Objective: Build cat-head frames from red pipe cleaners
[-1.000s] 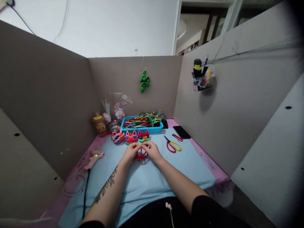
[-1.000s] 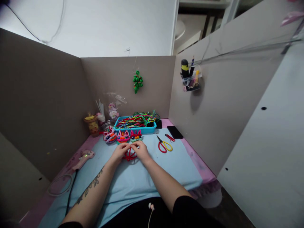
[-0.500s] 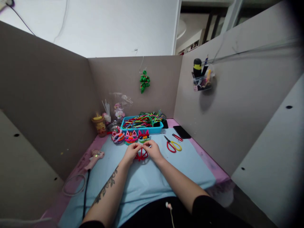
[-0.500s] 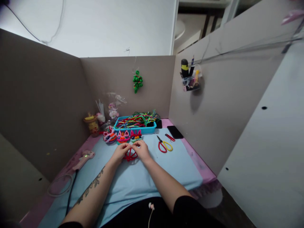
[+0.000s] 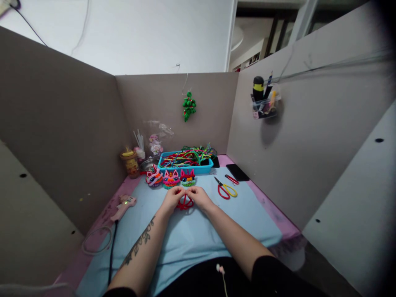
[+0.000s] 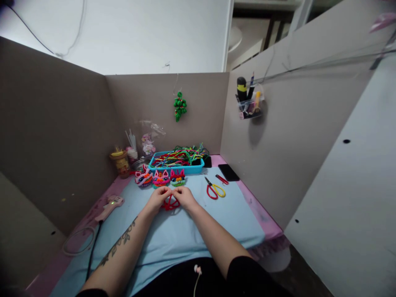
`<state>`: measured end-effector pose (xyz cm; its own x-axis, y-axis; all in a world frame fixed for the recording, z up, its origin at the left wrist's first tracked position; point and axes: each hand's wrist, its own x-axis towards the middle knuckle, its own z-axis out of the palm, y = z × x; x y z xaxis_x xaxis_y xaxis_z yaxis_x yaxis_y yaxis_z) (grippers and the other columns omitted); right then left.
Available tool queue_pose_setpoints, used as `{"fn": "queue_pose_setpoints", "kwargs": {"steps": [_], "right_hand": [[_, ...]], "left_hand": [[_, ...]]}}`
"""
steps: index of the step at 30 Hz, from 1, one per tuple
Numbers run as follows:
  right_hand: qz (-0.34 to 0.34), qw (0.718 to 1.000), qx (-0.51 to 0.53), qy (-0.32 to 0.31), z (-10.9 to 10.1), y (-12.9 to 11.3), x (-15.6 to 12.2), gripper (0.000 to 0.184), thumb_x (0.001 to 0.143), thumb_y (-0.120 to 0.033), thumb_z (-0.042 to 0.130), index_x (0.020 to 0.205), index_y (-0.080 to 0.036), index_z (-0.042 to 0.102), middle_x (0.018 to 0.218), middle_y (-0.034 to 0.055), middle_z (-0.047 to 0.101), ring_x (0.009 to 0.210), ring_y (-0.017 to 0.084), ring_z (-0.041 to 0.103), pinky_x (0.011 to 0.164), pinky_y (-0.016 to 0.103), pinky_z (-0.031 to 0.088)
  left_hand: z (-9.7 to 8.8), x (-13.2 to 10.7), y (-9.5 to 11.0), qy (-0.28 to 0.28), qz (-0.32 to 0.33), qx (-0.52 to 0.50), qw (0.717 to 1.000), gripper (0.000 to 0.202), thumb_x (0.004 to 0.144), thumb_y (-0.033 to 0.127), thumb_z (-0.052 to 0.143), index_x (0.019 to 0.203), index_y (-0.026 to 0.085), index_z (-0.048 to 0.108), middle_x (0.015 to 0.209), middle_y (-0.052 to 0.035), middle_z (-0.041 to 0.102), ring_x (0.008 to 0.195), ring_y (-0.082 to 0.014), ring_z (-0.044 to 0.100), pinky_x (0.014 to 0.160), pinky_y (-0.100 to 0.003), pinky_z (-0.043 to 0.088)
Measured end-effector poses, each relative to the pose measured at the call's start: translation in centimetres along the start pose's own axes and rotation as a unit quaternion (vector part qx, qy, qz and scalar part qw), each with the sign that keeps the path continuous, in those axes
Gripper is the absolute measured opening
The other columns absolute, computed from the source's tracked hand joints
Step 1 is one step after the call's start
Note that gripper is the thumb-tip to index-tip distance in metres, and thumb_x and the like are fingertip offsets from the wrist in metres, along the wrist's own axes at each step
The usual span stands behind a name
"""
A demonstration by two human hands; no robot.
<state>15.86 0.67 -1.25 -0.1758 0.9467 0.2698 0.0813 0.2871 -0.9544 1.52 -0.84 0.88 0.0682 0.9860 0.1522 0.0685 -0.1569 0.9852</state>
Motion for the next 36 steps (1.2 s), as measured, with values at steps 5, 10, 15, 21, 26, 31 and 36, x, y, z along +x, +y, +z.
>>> {"fn": "queue_pose_setpoints", "kwargs": {"steps": [5, 10, 15, 21, 26, 31, 36], "right_hand": [[0.044, 0.997, 0.052, -0.044, 0.1, -0.2, -0.2, 0.037, 0.069, -0.049, 0.062, 0.055, -0.016, 0.052, 0.045, -0.0078, 0.037, 0.044, 0.006, 0.029, 0.045, 0.021, 0.023], [0.071, 0.99, 0.096, -0.073, -0.1, -0.4, -0.3, 0.041, 0.066, -0.054, 0.063, 0.054, -0.018, 0.047, 0.045, -0.0083, 0.035, 0.044, 0.006, 0.027, 0.045, 0.021, 0.022], [0.075, 0.987, 0.124, -0.075, -0.1, -0.4, -0.3, 0.04, 0.066, -0.055, 0.063, 0.061, -0.017, 0.051, 0.05, -0.0063, 0.043, 0.048, 0.008, 0.034, 0.048, 0.021, 0.026], [0.075, 0.986, 0.141, -0.043, -0.4, 0.4, 0.1, 0.038, 0.066, -0.053, 0.065, 0.062, -0.017, 0.053, 0.05, -0.0053, 0.049, 0.048, 0.009, 0.04, 0.05, 0.022, 0.03], [0.076, 0.985, 0.151, -0.025, -0.7, 0.8, 0.5, 0.036, 0.068, -0.051, 0.066, 0.069, -0.015, 0.06, 0.058, 0.0002, 0.061, 0.053, 0.012, 0.052, 0.052, 0.023, 0.038], [0.026, 0.988, 0.153, -0.012, -1.3, 0.1, 0.5, 0.04, 0.074, -0.049, 0.061, 0.1, -0.018, 0.063, 0.088, 0.0073, 0.071, 0.078, 0.019, 0.065, 0.065, 0.029, 0.047], [-0.029, 0.994, 0.104, -0.033, -1.4, -0.6, 0.0, 0.029, 0.067, -0.033, 0.067, 0.092, -0.019, 0.066, 0.089, 0.0056, 0.071, 0.082, 0.019, 0.065, 0.074, 0.032, 0.049]], "left_hand": [[0.0, -0.1, 0.0, 0.002, -0.006, -0.007, 1.0, 0.032, 0.062, 0.044, 0.072, 0.064, 0.014, 0.058, 0.054, 0.0042, 0.049, 0.047, -0.0079, 0.039, 0.044, -0.02, 0.027], [0.1, -0.1, 0.1, -0.001, -0.008, -0.03, 1.0, 0.032, 0.061, 0.043, 0.074, 0.065, 0.014, 0.06, 0.058, 0.0025, 0.054, 0.052, -0.0087, 0.043, 0.049, -0.02, 0.031], [-0.4, 0.3, 0.1, -0.004, -0.035, -0.066, 0.997, 0.041, 0.068, 0.052, 0.067, 0.081, 0.013, 0.067, 0.06, 0.0013, 0.056, 0.051, -0.0081, 0.042, 0.048, -0.02, 0.029], [-1.3, 0.1, 0.5, -0.031, -0.103, -0.114, 0.988, 0.04, 0.063, 0.047, 0.073, 0.082, 0.012, 0.068, 0.066, -0.0022, 0.063, 0.05, -0.0093, 0.048, 0.048, -0.021, 0.032], [-1.7, 0.0, 0.7, -0.048, -0.138, -0.164, 0.976, 0.025, 0.061, 0.032, 0.076, 0.074, 0.013, 0.065, 0.06, -0.001, 0.06, 0.05, -0.01, 0.051, 0.051, -0.022, 0.037], [-2.1, 0.4, 0.5, -0.046, -0.164, -0.196, 0.966, 0.018, 0.066, 0.027, 0.072, 0.075, 0.013, 0.065, 0.057, -0.0007, 0.058, 0.047, -0.0093, 0.049, 0.05, -0.022, 0.039], [-2.3, 0.3, 0.4, -0.063, -0.184, -0.194, 0.962, 0.02, 0.066, 0.027, 0.073, 0.075, 0.011, 0.064, 0.058, 0.0005, 0.058, 0.045, -0.0087, 0.05, 0.046, -0.021, 0.038]]}}
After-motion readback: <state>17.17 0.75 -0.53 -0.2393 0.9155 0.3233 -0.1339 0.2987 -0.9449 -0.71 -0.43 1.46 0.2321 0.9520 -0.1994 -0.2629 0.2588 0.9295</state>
